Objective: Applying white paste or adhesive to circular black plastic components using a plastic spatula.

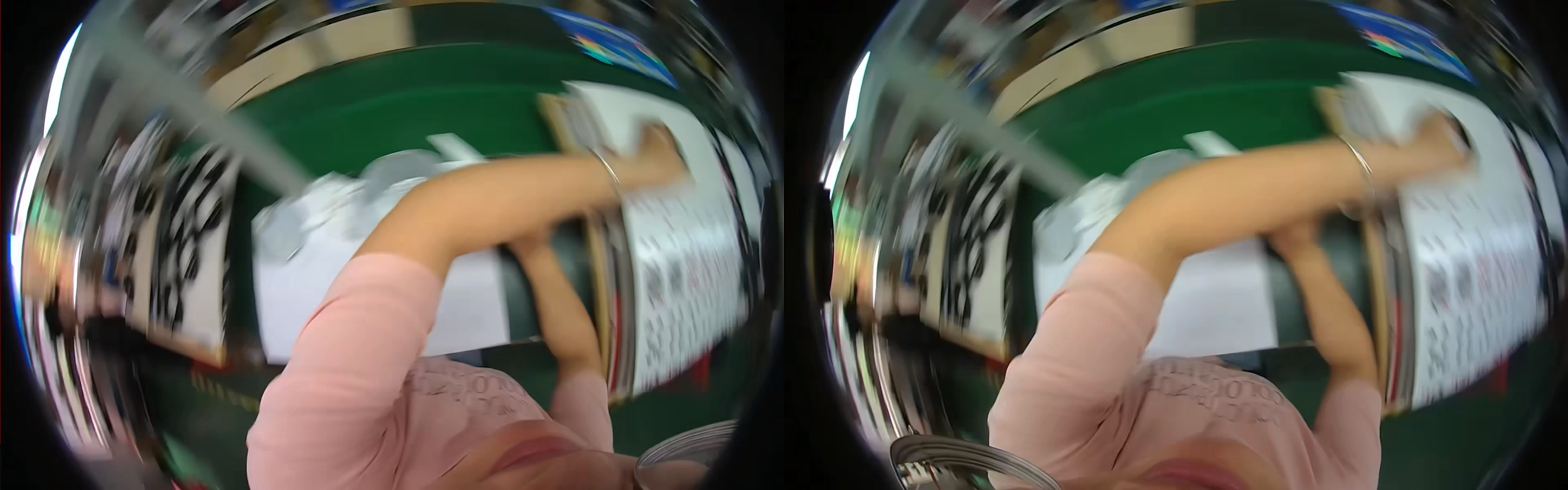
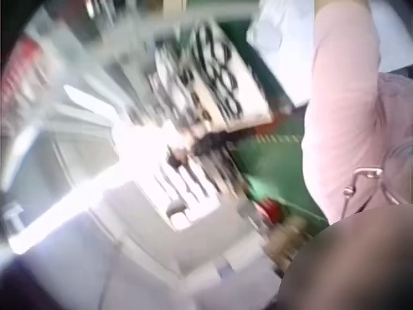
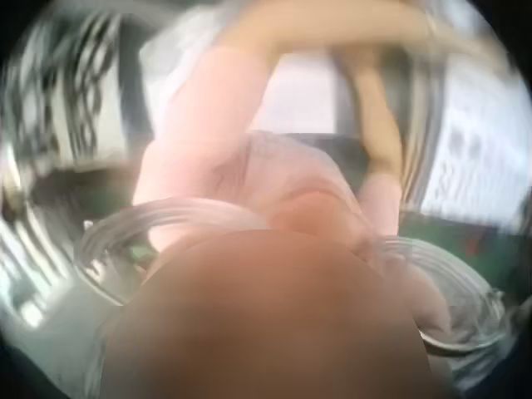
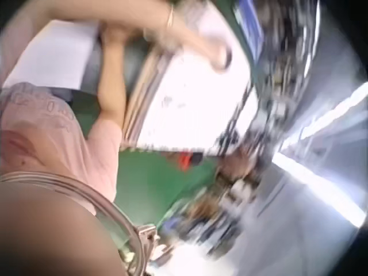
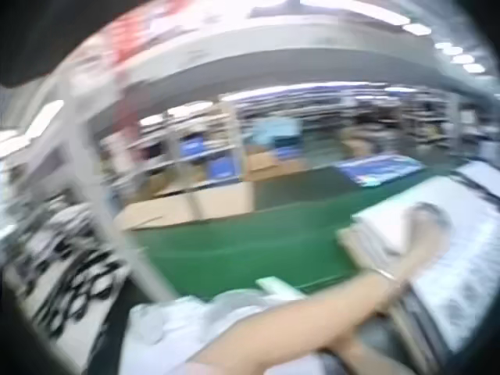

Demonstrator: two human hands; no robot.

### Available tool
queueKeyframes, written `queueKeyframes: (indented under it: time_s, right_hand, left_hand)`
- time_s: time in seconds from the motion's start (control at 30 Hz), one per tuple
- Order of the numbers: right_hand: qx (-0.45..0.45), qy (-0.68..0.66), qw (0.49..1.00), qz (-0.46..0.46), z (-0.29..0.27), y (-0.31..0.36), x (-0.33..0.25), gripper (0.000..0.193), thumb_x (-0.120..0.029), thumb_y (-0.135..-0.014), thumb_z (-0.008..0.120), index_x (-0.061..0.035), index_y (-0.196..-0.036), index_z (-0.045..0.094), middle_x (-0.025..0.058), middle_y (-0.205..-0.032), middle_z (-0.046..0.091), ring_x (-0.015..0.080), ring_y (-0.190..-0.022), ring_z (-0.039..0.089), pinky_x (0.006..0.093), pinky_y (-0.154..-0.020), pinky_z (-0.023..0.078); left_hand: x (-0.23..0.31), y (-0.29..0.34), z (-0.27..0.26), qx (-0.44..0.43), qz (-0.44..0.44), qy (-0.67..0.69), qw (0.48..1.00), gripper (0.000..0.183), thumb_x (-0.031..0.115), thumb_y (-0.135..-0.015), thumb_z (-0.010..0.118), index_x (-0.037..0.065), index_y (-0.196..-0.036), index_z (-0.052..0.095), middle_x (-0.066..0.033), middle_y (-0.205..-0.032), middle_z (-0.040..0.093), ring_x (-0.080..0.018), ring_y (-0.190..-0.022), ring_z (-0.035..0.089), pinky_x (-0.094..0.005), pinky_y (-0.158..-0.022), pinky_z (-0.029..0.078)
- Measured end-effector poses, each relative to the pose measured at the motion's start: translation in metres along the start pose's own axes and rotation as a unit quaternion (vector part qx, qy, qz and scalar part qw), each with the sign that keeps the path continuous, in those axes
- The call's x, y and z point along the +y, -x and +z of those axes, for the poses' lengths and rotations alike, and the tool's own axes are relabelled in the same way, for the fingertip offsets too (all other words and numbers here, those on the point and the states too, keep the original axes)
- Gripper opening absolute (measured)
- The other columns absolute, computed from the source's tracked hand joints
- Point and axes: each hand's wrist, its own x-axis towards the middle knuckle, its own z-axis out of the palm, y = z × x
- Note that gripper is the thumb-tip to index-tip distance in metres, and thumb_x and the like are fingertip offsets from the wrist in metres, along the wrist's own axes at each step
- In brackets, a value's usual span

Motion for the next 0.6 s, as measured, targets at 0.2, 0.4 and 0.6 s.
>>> queueKeyframes:
  time_s: [0.2, 0.4, 0.6]
  right_hand:
    - [0.057, -0.322, 0.935, 0.136, -0.061, -0.008, -0.021, 0.041, -0.027, -0.088, 0.037, -0.0009, -0.119, 0.045, 0.0142, -0.101, 0.057, 0.023, -0.09, 0.055, 0.0347, -0.081, 0.044]
    - [0.155, -0.152, 0.974, -0.056, -0.053, -0.04, -0.009, 0.022, -0.004, -0.087, 0.045, 0.0129, -0.1, 0.053, 0.0187, -0.098, 0.06, 0.0268, -0.088, 0.06, 0.0314, -0.078, 0.048]
    - [0.205, -0.022, 0.977, 0.062, -0.054, -0.023, 0.045, 0.019, -0.008, -0.084, 0.054, 0.008, -0.093, 0.059, 0.0154, -0.091, 0.062, 0.02, -0.079, 0.061, 0.0291, -0.071, 0.05]
  left_hand:
    - [0.049, 0.181, -0.232, -0.05, 0.436, -0.046, 0.897, 0.041, 0.029, -0.049, 0.063, 0.008, -0.084, 0.063, -0.0175, -0.097, 0.054, -0.0345, -0.091, 0.048, -0.0414, -0.078, 0.039]
    - [-0.004, 0.306, -0.464, -0.003, 0.046, -0.262, 0.964, 0.027, 0.013, -0.065, 0.059, 0.008, -0.092, 0.061, -0.0116, -0.097, 0.057, -0.0286, -0.091, 0.053, -0.039, -0.076, 0.043]
    - [-0.011, 0.383, -0.668, 0.126, -0.38, -0.626, 0.669, 0.03, 0.024, -0.071, 0.056, 0.007, -0.096, 0.058, -0.0105, -0.086, 0.062, -0.0288, -0.083, 0.058, -0.0367, -0.07, 0.047]
